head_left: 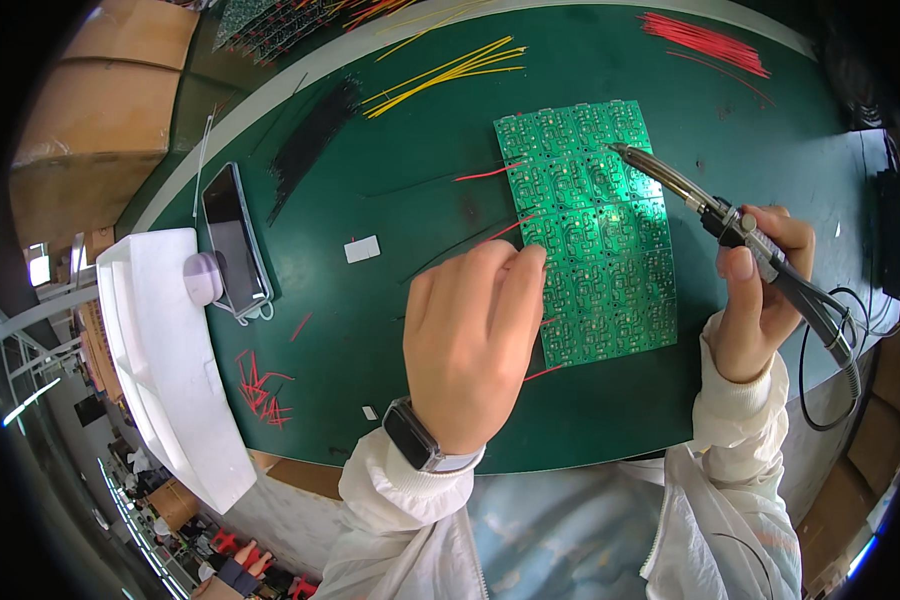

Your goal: The person solders red and yellow wires onto a green printed circuit board using a soldering iron.

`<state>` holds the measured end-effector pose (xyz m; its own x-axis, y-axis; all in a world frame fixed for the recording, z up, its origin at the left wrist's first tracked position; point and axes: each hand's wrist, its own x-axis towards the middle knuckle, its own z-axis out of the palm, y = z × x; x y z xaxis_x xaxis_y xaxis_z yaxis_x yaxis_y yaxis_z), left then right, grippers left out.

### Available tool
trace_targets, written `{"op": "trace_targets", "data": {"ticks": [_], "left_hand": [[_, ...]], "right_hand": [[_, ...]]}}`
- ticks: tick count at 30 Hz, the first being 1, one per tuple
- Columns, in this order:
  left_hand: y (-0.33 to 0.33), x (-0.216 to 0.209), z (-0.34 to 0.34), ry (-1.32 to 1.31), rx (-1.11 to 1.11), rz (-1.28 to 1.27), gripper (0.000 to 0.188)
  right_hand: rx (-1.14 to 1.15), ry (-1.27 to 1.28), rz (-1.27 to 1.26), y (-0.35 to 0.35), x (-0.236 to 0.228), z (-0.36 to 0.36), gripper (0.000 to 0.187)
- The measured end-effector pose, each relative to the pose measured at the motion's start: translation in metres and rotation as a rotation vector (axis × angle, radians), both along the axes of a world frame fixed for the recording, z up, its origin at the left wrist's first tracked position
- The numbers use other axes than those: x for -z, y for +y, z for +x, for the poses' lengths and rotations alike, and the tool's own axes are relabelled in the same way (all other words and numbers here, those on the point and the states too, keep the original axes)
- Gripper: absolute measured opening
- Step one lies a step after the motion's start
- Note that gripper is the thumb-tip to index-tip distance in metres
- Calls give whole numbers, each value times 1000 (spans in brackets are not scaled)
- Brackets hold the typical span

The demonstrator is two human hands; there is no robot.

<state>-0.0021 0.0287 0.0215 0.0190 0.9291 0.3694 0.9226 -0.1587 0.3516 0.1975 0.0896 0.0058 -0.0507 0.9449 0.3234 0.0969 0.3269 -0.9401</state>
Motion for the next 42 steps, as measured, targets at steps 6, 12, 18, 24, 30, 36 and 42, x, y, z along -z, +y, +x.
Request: {"op": "trace_targets", "data": {"ticks": [6,12,18,24,30,36,42], "left_hand": [[45,-18,-68,45,-171,116,12],[86,11,-132,56,-194,62,9],[92,17,-125,121,-266,80,7],[84,3,-129,-18,-237,198,6],[36,-24,-73,-251,-202,293,10],[-16,7,-6,-376,24,114,25],[-31,-11,-1,-58,82,71,23]], "right_hand": [[94,-40,13,-5,3,6,34],[32,23,63,1,1,-4,32],[42,12,92,2,2,2,32],[30,-91,173,1,4,1,32],[-56,-119,240,-5,5,4,33],[-49,-152,193,-25,6,5,33],[-46,-190,211,-49,14,19,34]]}}
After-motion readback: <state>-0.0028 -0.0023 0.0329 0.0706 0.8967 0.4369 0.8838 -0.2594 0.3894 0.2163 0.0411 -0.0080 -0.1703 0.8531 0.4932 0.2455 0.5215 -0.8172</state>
